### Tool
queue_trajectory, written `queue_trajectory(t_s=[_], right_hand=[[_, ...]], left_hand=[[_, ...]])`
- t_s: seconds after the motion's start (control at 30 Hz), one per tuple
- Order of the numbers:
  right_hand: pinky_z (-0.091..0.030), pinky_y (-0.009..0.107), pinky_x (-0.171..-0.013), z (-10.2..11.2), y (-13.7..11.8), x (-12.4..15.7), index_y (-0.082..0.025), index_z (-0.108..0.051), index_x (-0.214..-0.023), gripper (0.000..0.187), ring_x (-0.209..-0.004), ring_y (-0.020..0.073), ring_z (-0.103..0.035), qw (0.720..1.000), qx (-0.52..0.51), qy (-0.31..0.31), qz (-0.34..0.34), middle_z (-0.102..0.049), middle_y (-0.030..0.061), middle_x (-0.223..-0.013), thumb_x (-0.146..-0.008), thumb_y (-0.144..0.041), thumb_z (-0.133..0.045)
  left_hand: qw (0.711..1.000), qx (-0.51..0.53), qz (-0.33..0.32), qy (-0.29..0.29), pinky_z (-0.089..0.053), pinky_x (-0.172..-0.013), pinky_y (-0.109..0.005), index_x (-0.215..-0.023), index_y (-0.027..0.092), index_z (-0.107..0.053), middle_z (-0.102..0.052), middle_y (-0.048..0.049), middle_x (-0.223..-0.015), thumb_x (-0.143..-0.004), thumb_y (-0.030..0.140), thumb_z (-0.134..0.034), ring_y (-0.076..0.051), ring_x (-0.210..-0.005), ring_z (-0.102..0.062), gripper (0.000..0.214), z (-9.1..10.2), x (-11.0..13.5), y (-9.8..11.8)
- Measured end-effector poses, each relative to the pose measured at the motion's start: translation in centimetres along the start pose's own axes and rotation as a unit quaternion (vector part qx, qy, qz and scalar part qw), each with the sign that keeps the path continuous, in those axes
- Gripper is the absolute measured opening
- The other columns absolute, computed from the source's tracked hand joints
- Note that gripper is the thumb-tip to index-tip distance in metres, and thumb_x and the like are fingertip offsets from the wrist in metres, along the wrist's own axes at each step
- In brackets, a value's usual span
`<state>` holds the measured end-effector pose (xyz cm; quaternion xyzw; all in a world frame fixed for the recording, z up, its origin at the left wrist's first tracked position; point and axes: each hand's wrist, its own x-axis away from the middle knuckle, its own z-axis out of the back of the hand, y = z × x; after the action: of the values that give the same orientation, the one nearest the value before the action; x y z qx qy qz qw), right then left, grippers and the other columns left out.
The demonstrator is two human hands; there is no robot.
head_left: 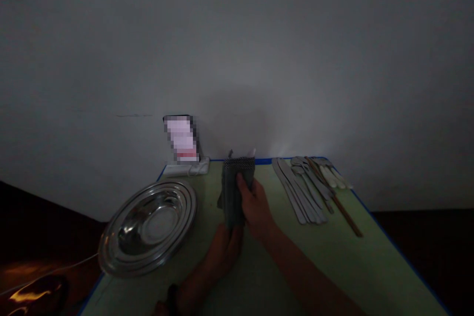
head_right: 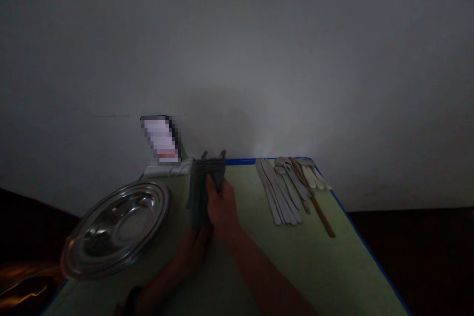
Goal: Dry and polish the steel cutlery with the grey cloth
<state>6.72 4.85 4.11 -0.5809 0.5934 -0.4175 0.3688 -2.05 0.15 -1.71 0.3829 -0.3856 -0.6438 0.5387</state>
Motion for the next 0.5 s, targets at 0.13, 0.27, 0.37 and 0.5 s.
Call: queue_trajectory(t_s=[0.13,0.27,0.37,0.5], right_hand=[[-0.054,0.029,-0.058,0.6,-0.9,-0.6,-0.014,-0.063,-0.078,0.046,-0.067,0.019,-0.067,0.998,-0.049,0.017,-0.034,-0.07,0.0082,-0.074,-0.076,-0.058,-0.049],[-0.053,0.028,-0.055,1.8,-2.1,-1.4,-0.014,-0.064,-0.085,0.05,-0.065,0.0191,-0.067,0.997,-0.071,0.043,-0.001,-0.071,0.0076,-0.072,-0.076,-0.06,-0.046],[-0.054,0.029,-0.056,2.6,-2.4,-1.9,-0.016,-0.064,-0.094,0.05,-0.068,0.0201,-0.068,0.993,-0.08,0.075,0.039,-0.072,0.0065,-0.076,-0.077,-0.06,-0.046],[-0.054,0.031,-0.06,2.1,-1.0,-1.7,-0.016,-0.065,-0.097,0.055,-0.073,0.0223,-0.068,0.996,-0.05,0.073,0.035,-0.072,0.0079,-0.075,-0.077,-0.061,-0.042]], left_hand=[[1.0,0.004,-0.007,-0.024,-0.043,-0.058,-0.025,-0.069,0.02,-0.054,-0.055,-0.0008,-0.06,-0.087,0.042,-0.039,-0.017,-0.059,-0.052,0.032,0.0,-0.2,1.0],[0.997,0.001,-0.023,-0.069,-0.041,-0.06,-0.024,-0.08,0.02,-0.055,-0.057,-0.0004,-0.067,-0.089,0.041,-0.037,-0.016,-0.061,-0.052,0.029,0.1,0.1,1.7],[0.994,-0.013,-0.022,-0.103,-0.04,-0.059,-0.023,-0.078,0.02,-0.054,-0.057,0.0005,-0.066,-0.09,0.042,-0.036,-0.015,-0.061,-0.052,0.03,0.2,0.5,1.7],[0.997,0.015,0.003,-0.081,-0.042,-0.066,-0.026,-0.083,0.021,-0.058,-0.063,-0.0028,-0.076,-0.089,0.043,-0.037,-0.018,-0.071,-0.056,0.031,0.3,0.7,1.6]])
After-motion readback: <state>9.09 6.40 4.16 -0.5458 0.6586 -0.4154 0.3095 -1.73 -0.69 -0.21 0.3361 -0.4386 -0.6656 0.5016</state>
